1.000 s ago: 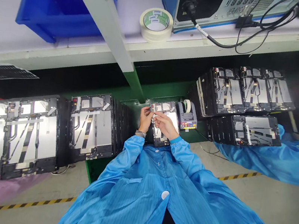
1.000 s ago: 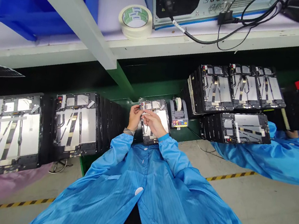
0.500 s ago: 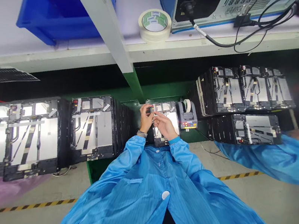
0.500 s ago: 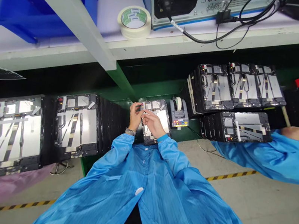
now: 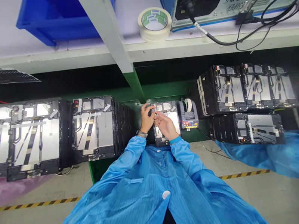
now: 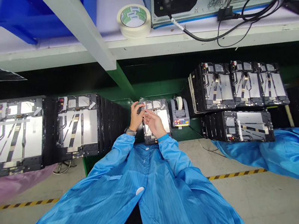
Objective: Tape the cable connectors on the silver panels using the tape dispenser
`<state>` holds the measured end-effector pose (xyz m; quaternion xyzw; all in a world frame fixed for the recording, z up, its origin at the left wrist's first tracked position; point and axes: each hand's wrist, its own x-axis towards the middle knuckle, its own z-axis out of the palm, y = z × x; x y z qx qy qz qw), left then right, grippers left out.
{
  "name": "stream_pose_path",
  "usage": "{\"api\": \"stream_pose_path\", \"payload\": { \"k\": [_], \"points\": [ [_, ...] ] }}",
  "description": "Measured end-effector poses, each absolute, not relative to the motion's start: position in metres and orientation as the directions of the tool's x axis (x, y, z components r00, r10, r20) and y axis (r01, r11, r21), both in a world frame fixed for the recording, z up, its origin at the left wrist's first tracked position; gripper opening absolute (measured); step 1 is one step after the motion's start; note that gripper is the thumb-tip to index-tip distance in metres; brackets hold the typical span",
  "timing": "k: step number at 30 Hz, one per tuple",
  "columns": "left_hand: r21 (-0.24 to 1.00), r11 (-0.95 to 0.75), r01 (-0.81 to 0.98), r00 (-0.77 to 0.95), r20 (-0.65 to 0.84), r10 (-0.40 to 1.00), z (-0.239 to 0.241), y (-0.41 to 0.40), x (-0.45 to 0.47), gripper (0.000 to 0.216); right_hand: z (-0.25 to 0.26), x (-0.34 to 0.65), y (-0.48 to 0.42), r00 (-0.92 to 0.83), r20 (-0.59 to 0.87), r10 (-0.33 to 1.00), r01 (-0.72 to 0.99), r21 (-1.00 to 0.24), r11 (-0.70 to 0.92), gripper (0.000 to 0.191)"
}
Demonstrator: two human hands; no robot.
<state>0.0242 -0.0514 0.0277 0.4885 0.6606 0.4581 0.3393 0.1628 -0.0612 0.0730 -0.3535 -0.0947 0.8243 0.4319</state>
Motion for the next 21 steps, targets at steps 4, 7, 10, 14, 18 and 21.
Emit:
{"api": "stream_pose_path", "payload": {
  "k": [4, 7, 10, 14, 18, 21],
  "points": [
    [0.931, 0.077, 0.357, -0.302, 0.037, 0.953, 0.034, -0.052, 0.024, 0.022, 0.079, 0.168, -0.057, -0.418, -0.576, 0.702, -0.641, -0.361, -0.678, 0.024],
    [0.931, 0.078, 0.357, -0.312, 0.04, 0.949, 0.036, -0.052, 0.024, 0.021, 0.081, 0.172, -0.059, -0.445, -0.6, 0.664, -0.566, -0.387, -0.728, 0.026],
    [0.924, 0.078, 0.373, -0.309, 0.044, 0.95, 0.034, -0.052, 0.023, 0.021, 0.081, 0.177, -0.063, -0.402, -0.599, 0.692, -0.362, -0.591, -0.721, 0.031],
    [0.924, 0.069, 0.375, -0.301, 0.051, 0.952, 0.03, -0.052, 0.023, 0.022, 0.084, 0.185, -0.055, -0.224, -0.314, 0.923, 0.276, -0.928, -0.248, 0.045],
    [0.93, 0.093, 0.357, -0.312, 0.025, 0.95, 0.028, -0.051, 0.023, 0.021, 0.092, 0.191, -0.034, -0.435, -0.185, 0.881, 0.737, -0.636, 0.23, 0.055],
    [0.936, 0.111, 0.335, -0.31, -0.002, 0.951, 0.028, -0.049, 0.021, 0.018, 0.093, 0.191, -0.026, -0.522, -0.237, 0.82, 0.802, -0.464, 0.376, 0.061]
  ]
}}
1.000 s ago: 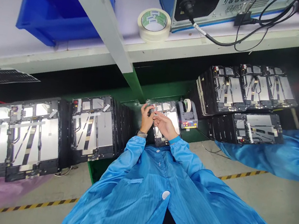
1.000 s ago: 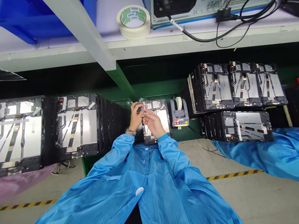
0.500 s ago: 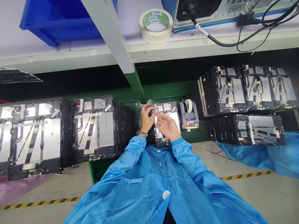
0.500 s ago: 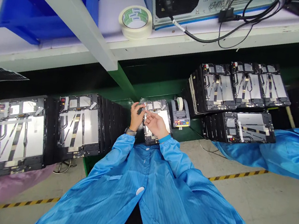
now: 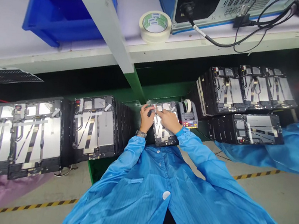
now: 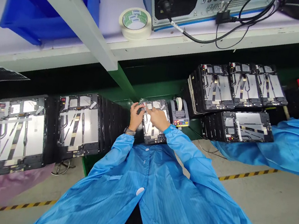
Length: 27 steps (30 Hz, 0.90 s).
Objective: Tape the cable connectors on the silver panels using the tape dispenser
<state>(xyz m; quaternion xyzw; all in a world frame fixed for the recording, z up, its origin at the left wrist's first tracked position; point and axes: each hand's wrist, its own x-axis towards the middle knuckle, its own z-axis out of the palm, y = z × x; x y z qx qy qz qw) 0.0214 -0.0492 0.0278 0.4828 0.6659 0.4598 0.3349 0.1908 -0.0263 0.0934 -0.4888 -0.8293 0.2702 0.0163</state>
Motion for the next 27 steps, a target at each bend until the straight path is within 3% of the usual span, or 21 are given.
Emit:
{"api": "stream_pose_path", "payload": {
  "k": [3, 7, 14, 21, 27],
  "points": [
    [0.946, 0.118, 0.303, -0.309, -0.019, 0.951, 0.029, -0.044, 0.019, 0.011, 0.091, 0.191, -0.024, -0.57, -0.207, 0.795, 0.786, -0.42, 0.453, 0.065],
    [0.952, 0.077, 0.297, -0.26, 0.003, 0.966, 0.031, -0.037, 0.014, 0.008, 0.089, 0.205, -0.016, -0.617, -0.188, 0.764, 0.725, -0.512, 0.46, 0.059],
    [0.949, 0.035, 0.314, -0.143, 0.011, 0.99, 0.032, -0.026, 0.004, 0.016, 0.087, 0.236, -0.029, -0.315, 0.022, 0.949, 0.609, -0.762, 0.22, 0.048],
    [0.972, 0.104, 0.211, -0.124, -0.079, 0.989, 0.029, -0.025, -0.002, 0.041, 0.086, 0.247, -0.06, -0.109, 0.024, 0.994, 0.423, -0.903, 0.069, 0.038],
    [0.953, 0.163, 0.253, -0.124, -0.136, 0.983, 0.039, -0.02, -0.003, 0.057, 0.077, 0.267, -0.085, 0.081, -0.004, 0.997, 0.381, -0.924, -0.035, 0.035]
  ]
}}
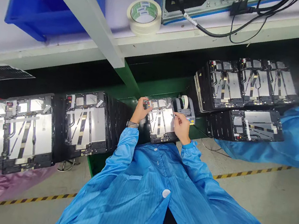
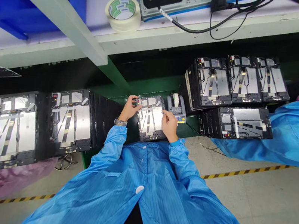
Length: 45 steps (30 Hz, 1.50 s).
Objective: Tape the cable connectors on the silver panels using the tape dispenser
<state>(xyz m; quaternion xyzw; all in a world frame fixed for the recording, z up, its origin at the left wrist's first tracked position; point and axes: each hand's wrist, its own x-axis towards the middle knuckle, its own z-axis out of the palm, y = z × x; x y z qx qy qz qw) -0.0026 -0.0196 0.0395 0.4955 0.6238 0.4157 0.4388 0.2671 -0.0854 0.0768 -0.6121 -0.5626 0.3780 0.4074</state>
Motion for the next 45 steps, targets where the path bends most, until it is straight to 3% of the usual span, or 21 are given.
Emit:
{"api": "stream_pose_path", "payload": {
  "k": [4, 7, 10, 13, 15, 18, 21, 24, 27, 32, 40, 43, 45],
  "points": [
    [0.959, 0.162, 0.231, -0.248, -0.103, 0.963, 0.043, -0.035, 0.004, 0.067, 0.065, 0.281, -0.101, 0.172, -0.009, 0.985, 0.477, -0.874, -0.091, 0.041],
    [0.943, 0.283, 0.176, -0.406, -0.193, 0.893, 0.041, -0.075, 0.015, 0.062, 0.052, 0.284, -0.112, 0.101, -0.08, 0.992, 0.45, -0.885, -0.117, 0.047],
    [0.909, 0.381, 0.17, -0.288, -0.324, 0.901, 0.04, -0.122, 0.036, 0.066, 0.038, 0.281, -0.122, 0.013, -0.143, 0.99, 0.362, -0.922, -0.138, 0.056],
    [0.913, 0.374, 0.162, -0.174, -0.346, 0.922, 0.049, -0.15, 0.063, 0.086, 0.031, 0.278, -0.13, 0.041, -0.142, 0.989, 0.333, -0.932, -0.147, 0.065],
    [0.915, 0.375, 0.146, -0.187, -0.347, 0.919, 0.067, -0.156, 0.076, 0.096, 0.038, 0.277, -0.135, 0.052, -0.143, 0.988, 0.328, -0.932, -0.152, 0.069],
    [0.956, 0.23, 0.179, -0.198, -0.194, 0.961, 0.116, -0.163, 0.075, 0.101, 0.071, 0.277, -0.145, -0.017, -0.176, 0.984, 0.259, -0.951, -0.166, 0.077],
    [0.953, 0.099, 0.285, -0.223, -0.034, 0.974, 0.185, -0.179, 0.041, 0.096, 0.127, 0.264, -0.152, -0.206, -0.172, 0.963, 0.175, -0.975, -0.136, 0.086],
    [0.875, 0.135, 0.465, -0.326, 0.028, 0.945, 0.247, -0.195, -0.026, 0.076, 0.182, 0.219, -0.152, -0.488, -0.139, 0.861, 0.147, -0.986, -0.077, 0.09],
    [0.724, 0.288, 0.627, -0.473, 0.06, 0.879, 0.279, -0.203, -0.102, 0.068, 0.209, 0.147, -0.146, -0.686, -0.089, 0.722, 0.098, -0.995, -0.029, 0.096],
    [0.539, 0.492, 0.684, -0.583, -0.002, 0.812, 0.278, -0.204, -0.165, 0.078, 0.198, 0.055, -0.139, -0.759, -0.074, 0.646, 0.105, -0.994, 0.01, 0.108],
    [0.406, 0.399, 0.822, -0.488, 0.144, 0.861, 0.27, -0.209, -0.157, 0.068, 0.184, 0.045, -0.135, -0.749, 0.002, 0.663, 0.092, -0.99, 0.107, 0.098],
    [0.45, 0.32, 0.834, -0.458, 0.24, 0.856, 0.291, -0.211, -0.134, 0.062, 0.189, 0.053, -0.133, -0.73, 0.007, 0.684, 0.059, -0.996, 0.072, 0.089],
    [0.548, 0.2, 0.812, -0.409, 0.29, 0.865, 0.307, -0.212, -0.104, 0.059, 0.187, 0.076, -0.13, -0.681, 0.02, 0.732, -0.004, -1.0, 0.023, 0.07]
  ]
}}
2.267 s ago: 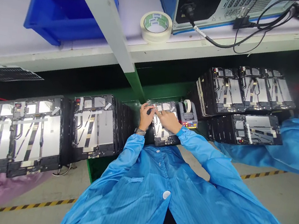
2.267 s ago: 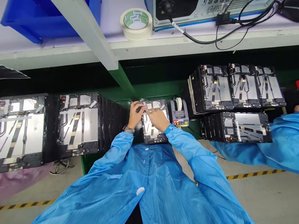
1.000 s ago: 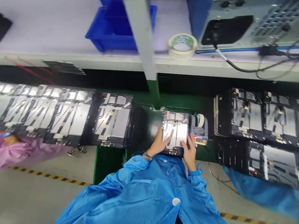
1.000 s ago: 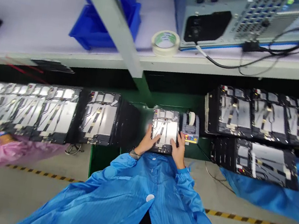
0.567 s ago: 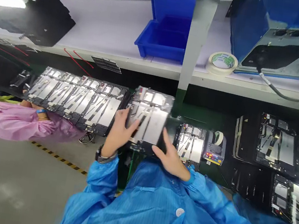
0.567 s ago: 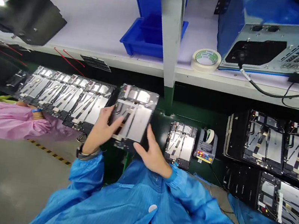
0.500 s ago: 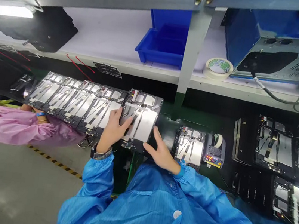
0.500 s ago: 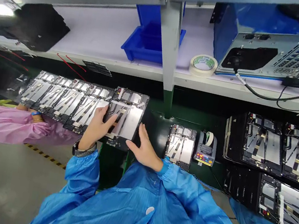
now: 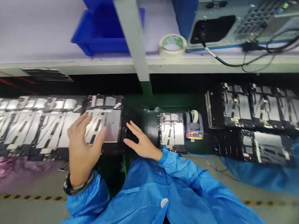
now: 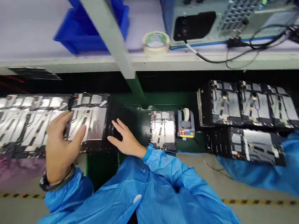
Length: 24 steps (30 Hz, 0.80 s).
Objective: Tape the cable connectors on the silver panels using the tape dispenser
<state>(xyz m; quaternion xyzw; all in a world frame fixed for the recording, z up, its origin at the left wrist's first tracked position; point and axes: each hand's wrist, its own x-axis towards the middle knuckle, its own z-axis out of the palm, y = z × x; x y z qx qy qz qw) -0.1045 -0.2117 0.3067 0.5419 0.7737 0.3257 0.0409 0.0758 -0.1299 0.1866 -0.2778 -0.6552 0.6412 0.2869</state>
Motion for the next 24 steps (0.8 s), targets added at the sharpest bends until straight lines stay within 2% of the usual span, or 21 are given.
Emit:
{"api": "stream_pose_path", "payload": {
  "k": [2, 4, 5, 6, 7, 8, 9, 11, 14, 19, 24],
  "points": [
    [0.684, 0.006, 0.73, -0.25, 0.259, 0.933, 0.312, -0.208, -0.07, 0.055, 0.174, 0.119, -0.127, -0.583, -0.024, 0.812, -0.069, -0.995, -0.078, 0.044],
    [0.795, -0.143, 0.589, 0.018, 0.165, 0.986, 0.294, -0.197, -0.035, 0.047, 0.15, 0.178, -0.128, -0.373, -0.17, 0.912, -0.129, -0.964, -0.232, 0.029],
    [0.83, -0.16, 0.535, 0.122, 0.112, 0.986, 0.275, -0.187, -0.019, 0.043, 0.133, 0.209, -0.129, -0.187, -0.266, 0.946, -0.165, -0.94, -0.297, 0.028],
    [0.844, -0.137, 0.518, 0.158, 0.063, 0.985, 0.251, -0.176, -0.005, 0.04, 0.113, 0.24, -0.131, 0.08, -0.337, 0.938, -0.2, -0.927, -0.316, 0.028],
    [0.853, -0.098, 0.513, 0.11, 0.048, 0.993, 0.221, -0.163, 0.008, 0.037, 0.092, 0.269, -0.133, 0.33, -0.397, 0.856, -0.227, -0.914, -0.336, 0.027],
    [0.857, -0.046, 0.514, 0.03, 0.035, 0.999, 0.188, -0.15, 0.018, 0.035, 0.071, 0.293, -0.134, 0.515, -0.467, 0.719, -0.268, -0.884, -0.383, 0.028],
    [0.852, 0.023, 0.522, -0.05, 0.003, 0.999, 0.156, -0.137, 0.026, 0.033, 0.05, 0.312, -0.135, 0.59, -0.549, 0.592, -0.325, -0.833, -0.448, 0.028],
    [0.824, 0.139, 0.55, -0.164, -0.057, 0.985, 0.099, -0.114, 0.036, 0.033, 0.014, 0.334, -0.135, 0.61, -0.618, 0.497, -0.384, -0.779, -0.496, 0.029],
    [0.774, 0.147, 0.615, -0.205, -0.022, 0.978, 0.053, -0.093, 0.042, 0.039, -0.019, 0.338, -0.133, 0.544, -0.676, 0.498, -0.448, -0.735, -0.509, 0.03],
    [0.709, 0.06, 0.703, -0.159, 0.074, 0.984, 0.054, -0.074, 0.061, 0.042, -0.037, 0.328, -0.128, 0.453, -0.717, 0.53, -0.535, -0.694, -0.482, 0.026],
    [0.65, 0.051, 0.758, -0.105, 0.044, 0.994, 0.065, -0.052, 0.082, 0.039, -0.046, 0.325, -0.133, 0.515, -0.706, 0.486, -0.565, -0.706, -0.426, 0.019]
  ]
}}
